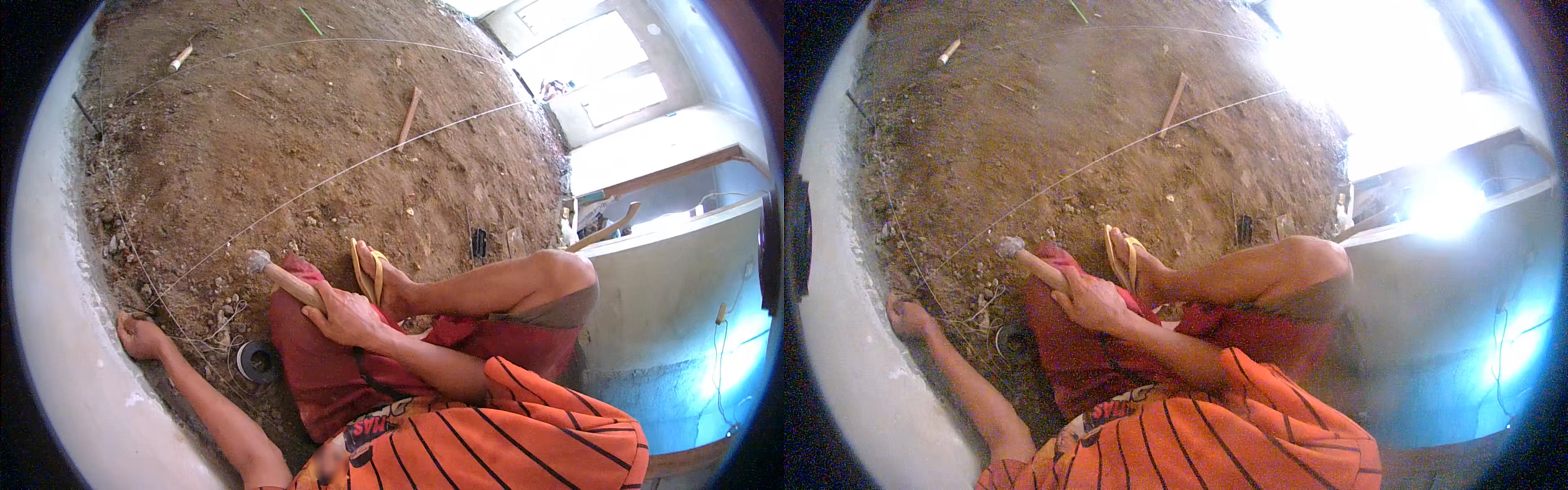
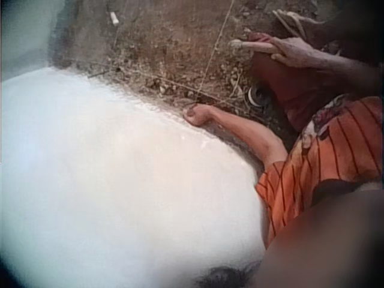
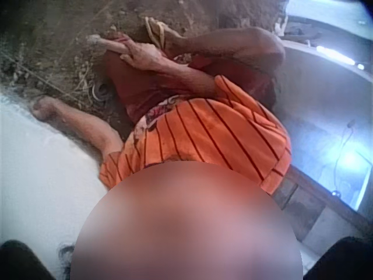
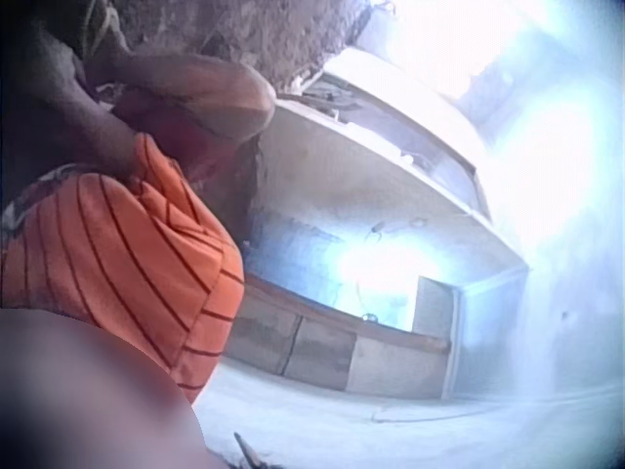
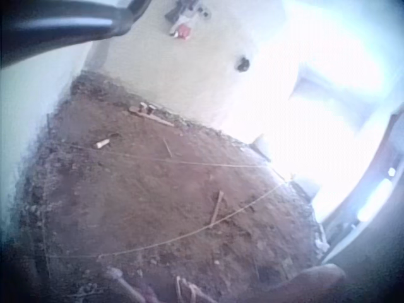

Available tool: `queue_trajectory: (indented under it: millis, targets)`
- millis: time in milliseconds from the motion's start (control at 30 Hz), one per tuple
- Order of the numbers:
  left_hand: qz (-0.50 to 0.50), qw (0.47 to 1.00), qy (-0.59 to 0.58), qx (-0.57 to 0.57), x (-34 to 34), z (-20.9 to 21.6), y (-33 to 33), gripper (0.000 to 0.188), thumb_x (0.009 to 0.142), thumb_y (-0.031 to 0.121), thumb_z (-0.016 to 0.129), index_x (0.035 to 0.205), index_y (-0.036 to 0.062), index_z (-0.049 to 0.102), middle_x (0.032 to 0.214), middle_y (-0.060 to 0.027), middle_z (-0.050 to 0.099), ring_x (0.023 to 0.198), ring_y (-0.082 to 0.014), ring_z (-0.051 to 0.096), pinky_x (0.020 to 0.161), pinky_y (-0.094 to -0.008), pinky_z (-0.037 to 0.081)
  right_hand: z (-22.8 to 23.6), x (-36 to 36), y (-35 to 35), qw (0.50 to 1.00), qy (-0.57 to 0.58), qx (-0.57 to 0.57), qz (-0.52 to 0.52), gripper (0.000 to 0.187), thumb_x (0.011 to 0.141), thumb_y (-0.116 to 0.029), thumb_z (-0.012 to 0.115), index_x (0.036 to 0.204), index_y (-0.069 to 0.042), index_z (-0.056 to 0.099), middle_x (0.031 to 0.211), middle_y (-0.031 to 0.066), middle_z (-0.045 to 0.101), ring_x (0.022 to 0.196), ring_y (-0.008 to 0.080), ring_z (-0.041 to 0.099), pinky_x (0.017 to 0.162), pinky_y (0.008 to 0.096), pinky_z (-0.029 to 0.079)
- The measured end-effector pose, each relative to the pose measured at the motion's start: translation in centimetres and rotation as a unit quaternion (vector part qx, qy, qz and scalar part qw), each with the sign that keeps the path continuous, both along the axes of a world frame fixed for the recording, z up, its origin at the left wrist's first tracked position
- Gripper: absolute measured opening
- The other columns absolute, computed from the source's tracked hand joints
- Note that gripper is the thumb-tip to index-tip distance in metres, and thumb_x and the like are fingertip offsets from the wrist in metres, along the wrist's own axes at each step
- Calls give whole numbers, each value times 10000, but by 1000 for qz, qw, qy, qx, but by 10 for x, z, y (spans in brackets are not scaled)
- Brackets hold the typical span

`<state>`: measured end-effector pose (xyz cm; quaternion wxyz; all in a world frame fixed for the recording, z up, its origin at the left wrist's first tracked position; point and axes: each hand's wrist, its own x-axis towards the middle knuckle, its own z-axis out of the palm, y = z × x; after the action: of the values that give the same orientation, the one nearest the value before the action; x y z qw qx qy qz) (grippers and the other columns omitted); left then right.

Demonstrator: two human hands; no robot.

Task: The person sits on the floor and uses a hammer to drive nails into the ground along a string line. They repeatedly position the nail, strike it with the hammer, and adjust the string to maintain alignment.

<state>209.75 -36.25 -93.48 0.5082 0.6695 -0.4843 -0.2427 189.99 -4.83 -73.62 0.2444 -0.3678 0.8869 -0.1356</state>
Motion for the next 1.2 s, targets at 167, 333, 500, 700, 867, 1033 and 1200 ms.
queue_trajectory:
  millis: [167,333,500,700,867,1033,1200]
  targets:
    - [4,1000,3,6,4,1,2,212,853,149,546,952,19,681,951,-141,669,800,-251,645,682,-330,533,13,6,-6,999,-41,26,-24,370,862,-347,520,1054,-46,422,892,238,603,820,425,591,705,532,453]
    - [64,982,160,80,-6,26,5,204,855,134,540,943,15,681,942,-135,669,767,-256,647,601,-337,562,10,7,-8,999,-33,13,-17,368,863,-354,517,1030,-41,414,894,245,599,808,433,587,698,537,450]
    - [67,984,158,48,-10,26,8,210,862,134,548,972,-1,665,967,-148,657,757,-271,645,537,-341,569,3,5,-5,1000,-24,7,-9,371,865,-352,514,1029,-36,409,904,249,596,809,438,586,692,538,451]
    - [48,990,130,39,-6,23,12,234,864,172,567,990,-5,655,1013,-161,643,776,-268,643,584,-360,578,0,4,-4,1000,-18,8,-14,377,865,-355,513,1037,-35,413,908,248,598,810,431,592,696,532,461]
    - [72,985,148,49,-8,26,9,231,863,176,573,992,5,659,1011,-153,646,777,-270,642,599,-358,572,3,5,-5,1000,-17,10,-9,383,866,-359,509,1054,-37,418,911,246,600,802,425,597,697,528,466]
    - [78,980,170,74,-14,37,14,204,860,169,571,969,35,680,956,-132,666,790,-260,641,593,-344,552,2,5,-4,1000,-20,16,-10,404,868,-368,508,1082,-39,414,890,249,604,796,427,595,690,526,462]
    - [64,992,97,49,-5,17,4,202,847,173,576,939,35,691,931,-123,675,799,-261,641,642,-343,538,3,6,-5,999,-23,15,-20,431,869,-384,511,1098,-36,402,819,267,607,771,435,592,668,516,454]
